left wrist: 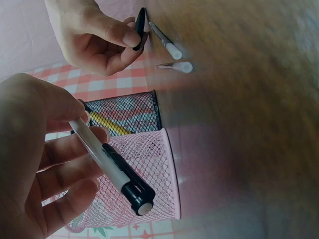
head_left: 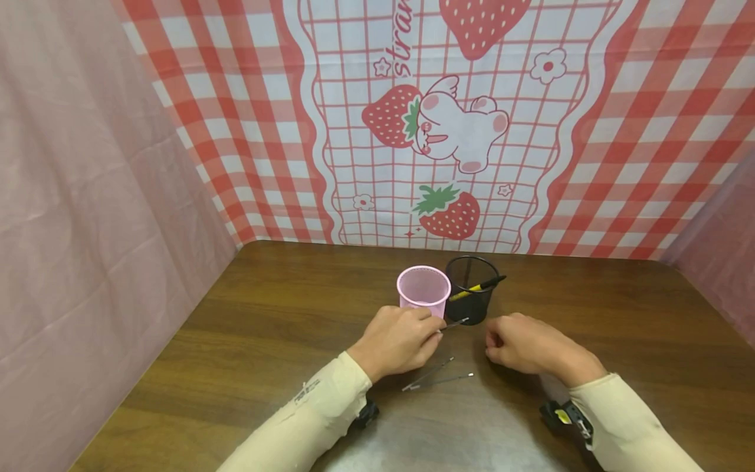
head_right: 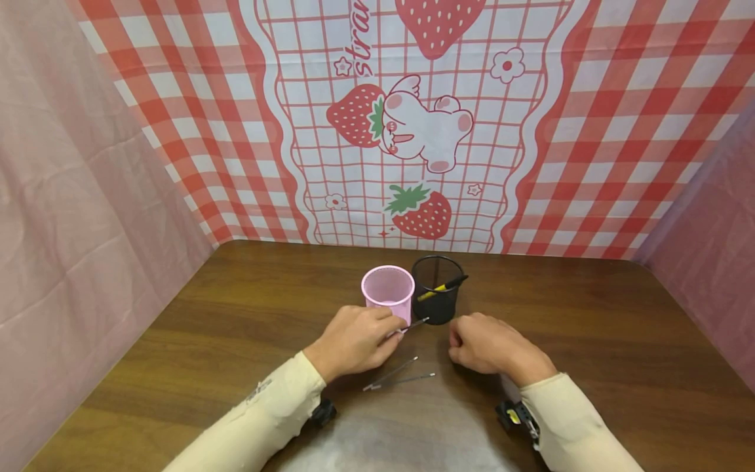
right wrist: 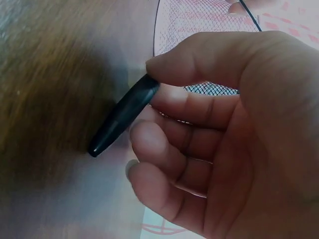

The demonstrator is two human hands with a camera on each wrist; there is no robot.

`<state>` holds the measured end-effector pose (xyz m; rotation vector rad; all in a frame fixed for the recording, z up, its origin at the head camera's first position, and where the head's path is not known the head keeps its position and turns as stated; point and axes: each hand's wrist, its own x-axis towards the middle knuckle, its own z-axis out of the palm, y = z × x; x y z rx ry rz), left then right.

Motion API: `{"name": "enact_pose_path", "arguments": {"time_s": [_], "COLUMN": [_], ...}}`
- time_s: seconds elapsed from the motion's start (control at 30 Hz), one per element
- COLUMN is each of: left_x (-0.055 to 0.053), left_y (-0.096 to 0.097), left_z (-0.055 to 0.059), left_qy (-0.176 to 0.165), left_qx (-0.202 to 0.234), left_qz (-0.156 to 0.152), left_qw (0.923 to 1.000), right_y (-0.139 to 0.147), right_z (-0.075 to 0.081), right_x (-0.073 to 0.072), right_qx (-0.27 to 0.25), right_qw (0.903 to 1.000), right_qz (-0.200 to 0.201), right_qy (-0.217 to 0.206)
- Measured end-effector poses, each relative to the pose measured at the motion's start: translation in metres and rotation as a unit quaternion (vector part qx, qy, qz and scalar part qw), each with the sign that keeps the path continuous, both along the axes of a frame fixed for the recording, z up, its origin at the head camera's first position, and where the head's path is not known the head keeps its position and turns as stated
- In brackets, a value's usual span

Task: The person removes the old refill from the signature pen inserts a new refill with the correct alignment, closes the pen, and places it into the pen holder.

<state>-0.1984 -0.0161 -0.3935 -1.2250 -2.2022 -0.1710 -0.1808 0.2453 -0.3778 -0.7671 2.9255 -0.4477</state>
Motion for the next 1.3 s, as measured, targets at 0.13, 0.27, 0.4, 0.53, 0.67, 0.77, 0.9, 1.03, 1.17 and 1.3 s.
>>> {"name": "enact_pose_path", "arguments": {"time_s": [0.13,0.27,0.4,0.53,0.67,0.77,0.9,1.03,1.17,1.3], "left_x": [0.0001,0.0,-0.0001,-0.0001,-0.0002,-0.0005,-0.0008,-0.0008,-0.0006,-0.0007], "left_y": [-0.0004,-0.0005,-0.0001,0.0004,0.0008,0.001,0.0009,0.0005,0.0,0.0], "left_z": [-0.0001,0.0001,0.0004,0.0005,0.0004,0.0,-0.0001,-0.0002,-0.0001,-0.0003], "left_qy": [-0.004,-0.006,-0.003,-0.002,-0.004,-0.006,-0.011,-0.011,-0.009,-0.01], "left_qx": [-0.002,-0.005,-0.005,-0.008,-0.01,-0.015,-0.02,-0.019,-0.017,-0.019], "left_qz": [0.002,0.004,0.004,0.005,0.006,0.009,0.012,0.009,0.007,0.008], "left_qw": [1.0,1.0,1.0,1.0,0.9999,0.9998,0.9997,0.9997,0.9998,0.9998], "right_y": [-0.0012,-0.0023,-0.0036,-0.0045,-0.0053,-0.0056,-0.0062,-0.0073,-0.0079,-0.009], "right_z": [0.0005,0.0013,0.0022,0.0025,0.0031,0.0039,0.0048,0.0055,0.0065,0.0083], "right_x": [-0.0007,-0.0019,-0.0019,-0.0014,-0.0011,-0.0014,-0.0021,-0.0026,-0.0024,-0.0009], "right_qx": [-0.002,-0.005,-0.013,-0.018,-0.026,-0.034,-0.046,-0.054,-0.056,-0.048], "right_qw": [0.9999,0.9993,0.9984,0.9975,0.9963,0.9956,0.9953,0.9952,0.9955,0.9952], "right_qz": [-0.011,-0.018,-0.025,-0.029,-0.027,-0.03,-0.037,-0.04,-0.042,-0.041], "right_qy": [0.013,0.032,0.049,0.062,0.078,0.081,0.076,0.071,0.064,0.074]}}
